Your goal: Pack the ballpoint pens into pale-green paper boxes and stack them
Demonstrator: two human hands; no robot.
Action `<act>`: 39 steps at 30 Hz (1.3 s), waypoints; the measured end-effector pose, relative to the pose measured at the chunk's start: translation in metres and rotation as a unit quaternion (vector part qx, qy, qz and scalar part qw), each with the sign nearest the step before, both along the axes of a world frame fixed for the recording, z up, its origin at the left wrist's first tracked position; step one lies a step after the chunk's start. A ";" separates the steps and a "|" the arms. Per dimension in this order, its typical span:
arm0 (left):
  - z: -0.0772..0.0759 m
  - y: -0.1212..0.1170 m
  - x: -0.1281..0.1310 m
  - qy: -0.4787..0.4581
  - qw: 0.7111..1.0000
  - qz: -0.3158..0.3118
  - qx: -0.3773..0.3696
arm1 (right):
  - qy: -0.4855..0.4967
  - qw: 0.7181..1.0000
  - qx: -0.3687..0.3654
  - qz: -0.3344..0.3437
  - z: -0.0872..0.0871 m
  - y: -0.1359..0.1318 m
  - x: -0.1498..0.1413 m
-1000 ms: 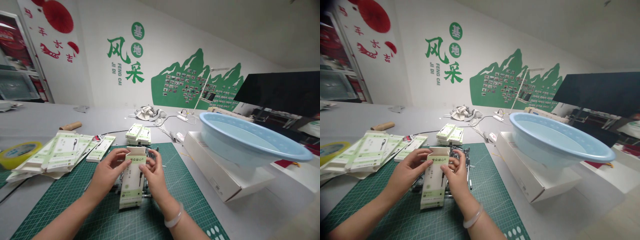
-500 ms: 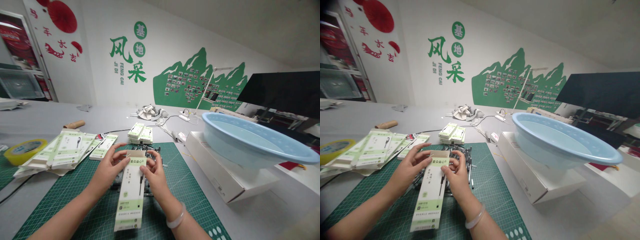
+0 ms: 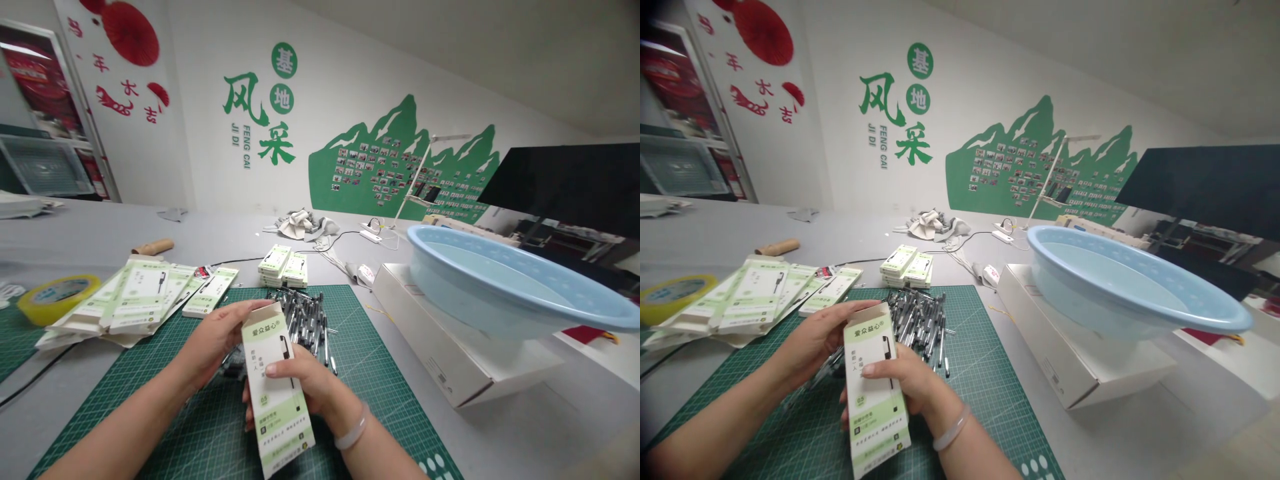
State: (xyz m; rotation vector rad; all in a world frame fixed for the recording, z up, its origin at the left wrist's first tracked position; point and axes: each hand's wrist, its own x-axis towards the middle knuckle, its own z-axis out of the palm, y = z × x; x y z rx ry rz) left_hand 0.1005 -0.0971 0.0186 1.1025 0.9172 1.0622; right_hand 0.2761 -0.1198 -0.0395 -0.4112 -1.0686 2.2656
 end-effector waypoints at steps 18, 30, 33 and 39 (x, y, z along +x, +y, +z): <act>-0.005 0.000 0.001 0.087 0.995 0.035 0.014 | -0.039 0.999 0.012 -0.006 0.007 0.001 0.001; -0.003 -0.003 -0.001 0.180 0.978 0.025 0.101 | -0.018 1.000 0.005 -0.024 0.003 0.003 -0.001; -0.001 -0.005 0.002 0.199 0.972 0.011 0.123 | -0.025 0.999 -0.001 -0.025 -0.001 0.006 -0.001; 0.002 0.001 -0.007 0.253 0.950 -0.072 0.170 | -0.027 0.999 -0.016 0.015 -0.001 0.010 0.005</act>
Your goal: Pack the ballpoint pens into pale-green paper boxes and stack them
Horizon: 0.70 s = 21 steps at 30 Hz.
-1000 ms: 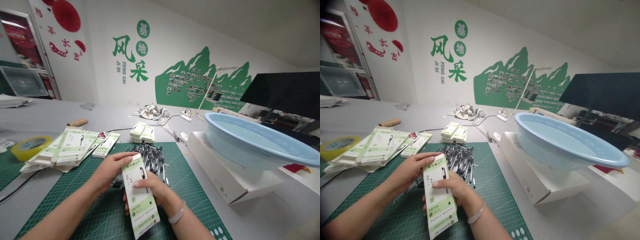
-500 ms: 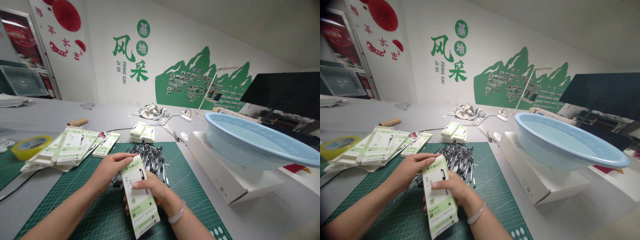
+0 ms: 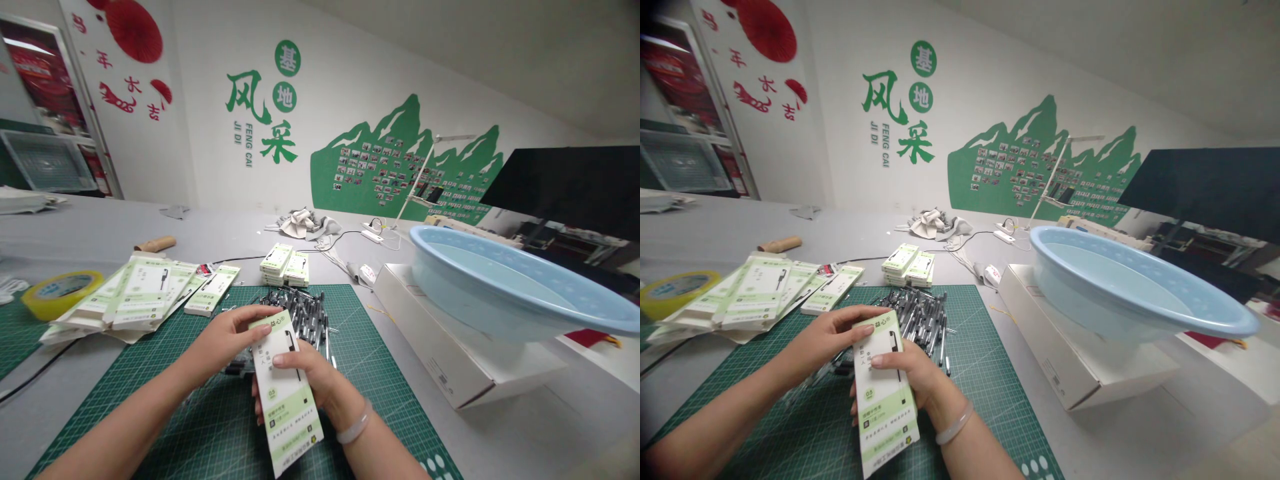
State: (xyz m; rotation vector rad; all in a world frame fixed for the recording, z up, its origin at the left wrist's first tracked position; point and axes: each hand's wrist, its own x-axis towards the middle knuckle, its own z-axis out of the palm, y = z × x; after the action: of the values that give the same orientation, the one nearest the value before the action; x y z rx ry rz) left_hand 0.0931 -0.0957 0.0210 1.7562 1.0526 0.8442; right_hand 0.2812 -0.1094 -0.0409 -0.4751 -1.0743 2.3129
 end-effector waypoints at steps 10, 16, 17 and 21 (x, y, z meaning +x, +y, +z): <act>0.015 -0.005 -0.031 0.222 0.941 -0.219 0.131 | -0.030 0.981 -0.060 0.183 0.008 -0.004 0.015; 0.018 -0.007 -0.033 0.231 0.950 -0.179 0.108 | -0.007 0.982 -0.066 0.176 0.014 -0.001 0.024; 0.019 -0.007 -0.034 0.232 0.952 -0.175 0.093 | -0.004 0.983 -0.063 0.172 0.016 0.000 0.027; 0.023 -0.005 -0.032 0.241 0.956 -0.165 0.042 | -0.008 0.981 -0.064 0.186 0.024 0.002 0.034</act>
State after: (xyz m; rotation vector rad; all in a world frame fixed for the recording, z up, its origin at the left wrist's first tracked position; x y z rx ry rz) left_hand 0.0615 -0.1010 0.0444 2.1971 0.9908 0.2569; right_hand 0.3151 -0.1078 -0.0167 -0.3658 -1.1030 2.7212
